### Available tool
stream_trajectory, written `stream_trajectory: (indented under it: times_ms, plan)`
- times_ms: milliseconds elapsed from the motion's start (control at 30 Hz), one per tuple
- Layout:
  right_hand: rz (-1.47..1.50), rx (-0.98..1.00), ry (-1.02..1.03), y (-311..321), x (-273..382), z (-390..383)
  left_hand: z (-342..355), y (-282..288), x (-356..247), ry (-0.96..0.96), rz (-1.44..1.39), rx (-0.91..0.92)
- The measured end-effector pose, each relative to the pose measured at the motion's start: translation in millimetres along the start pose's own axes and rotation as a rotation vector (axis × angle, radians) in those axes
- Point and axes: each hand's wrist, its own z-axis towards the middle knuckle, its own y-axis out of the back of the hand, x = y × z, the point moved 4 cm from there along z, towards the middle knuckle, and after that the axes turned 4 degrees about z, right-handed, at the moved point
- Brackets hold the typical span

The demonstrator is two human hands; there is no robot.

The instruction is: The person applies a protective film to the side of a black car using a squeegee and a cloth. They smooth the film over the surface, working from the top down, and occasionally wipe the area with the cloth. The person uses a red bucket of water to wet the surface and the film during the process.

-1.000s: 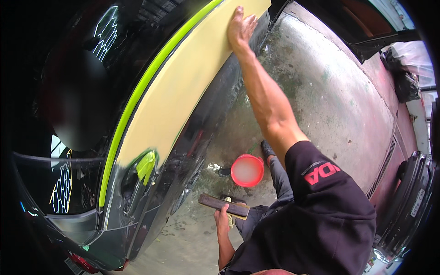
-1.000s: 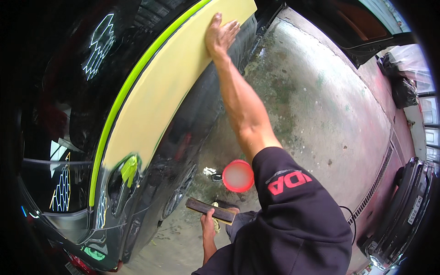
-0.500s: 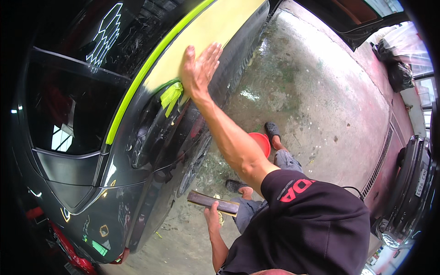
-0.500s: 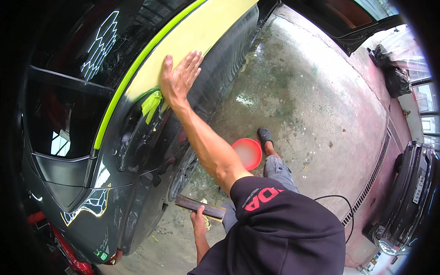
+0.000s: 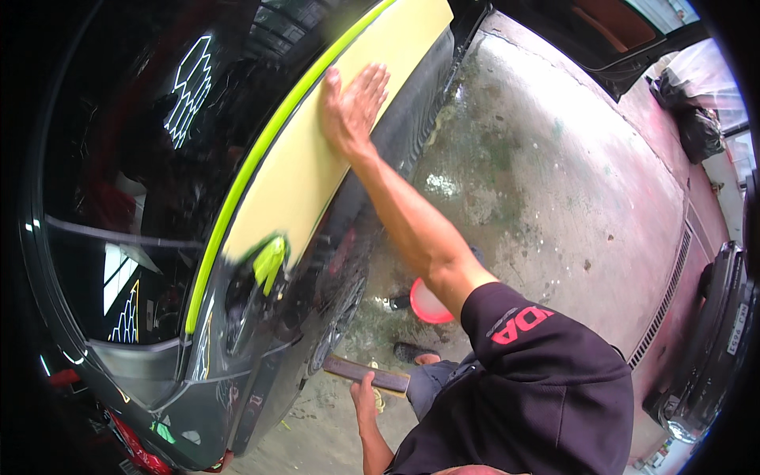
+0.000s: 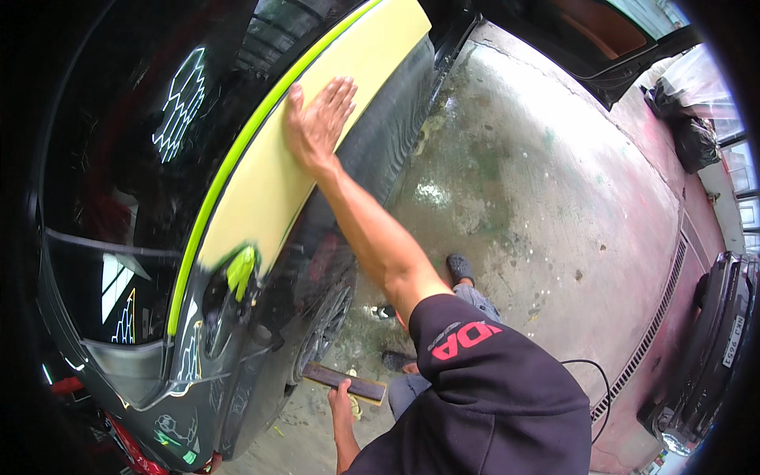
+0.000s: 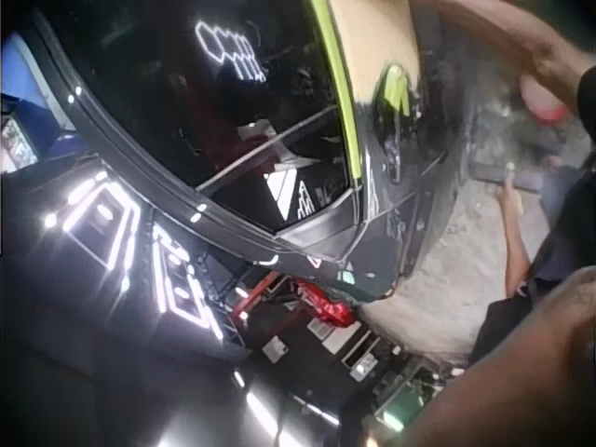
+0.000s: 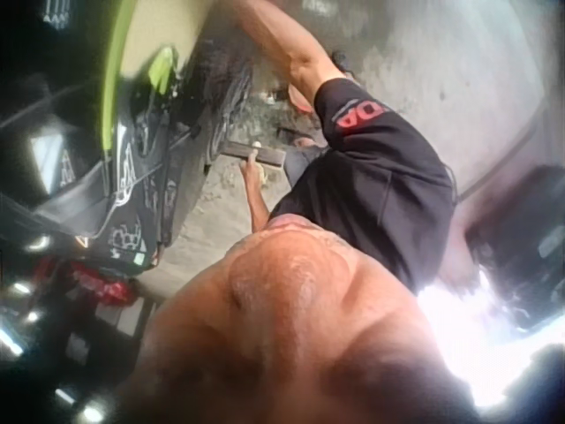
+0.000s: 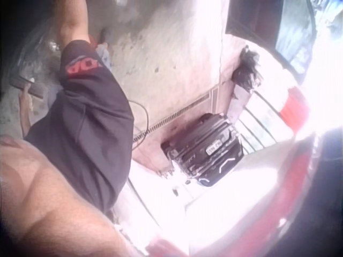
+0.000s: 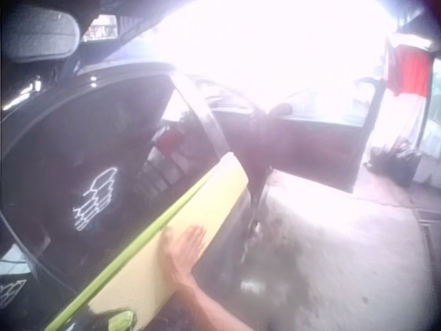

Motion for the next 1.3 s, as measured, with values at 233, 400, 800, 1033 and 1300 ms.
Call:
stream_trajectory:
  times_ms: [233,400,800,1033,1300]
  plan:
    - [0.033,-0.023,-0.084,39,-45,241,-33,-50,-40,0.047,-0.125,-0.039]
    - [-0.041,-0.107,-0.149,50,-82,320,-45,-68,-31,0.154,-0.142,-0.104]
    - [0.036,-0.079,-0.139,6,7,103,-54,-17,-23,-0.033,-0.175,0.034]
    - [-0.021,-0.062,-0.090,-33,61,-80,-65,62,21,-0.146,-0.219,0.071]
    - [-0.028,0.142,-0.123,-41,98,-204,-51,118,63,-0.164,-0.049,0.055]
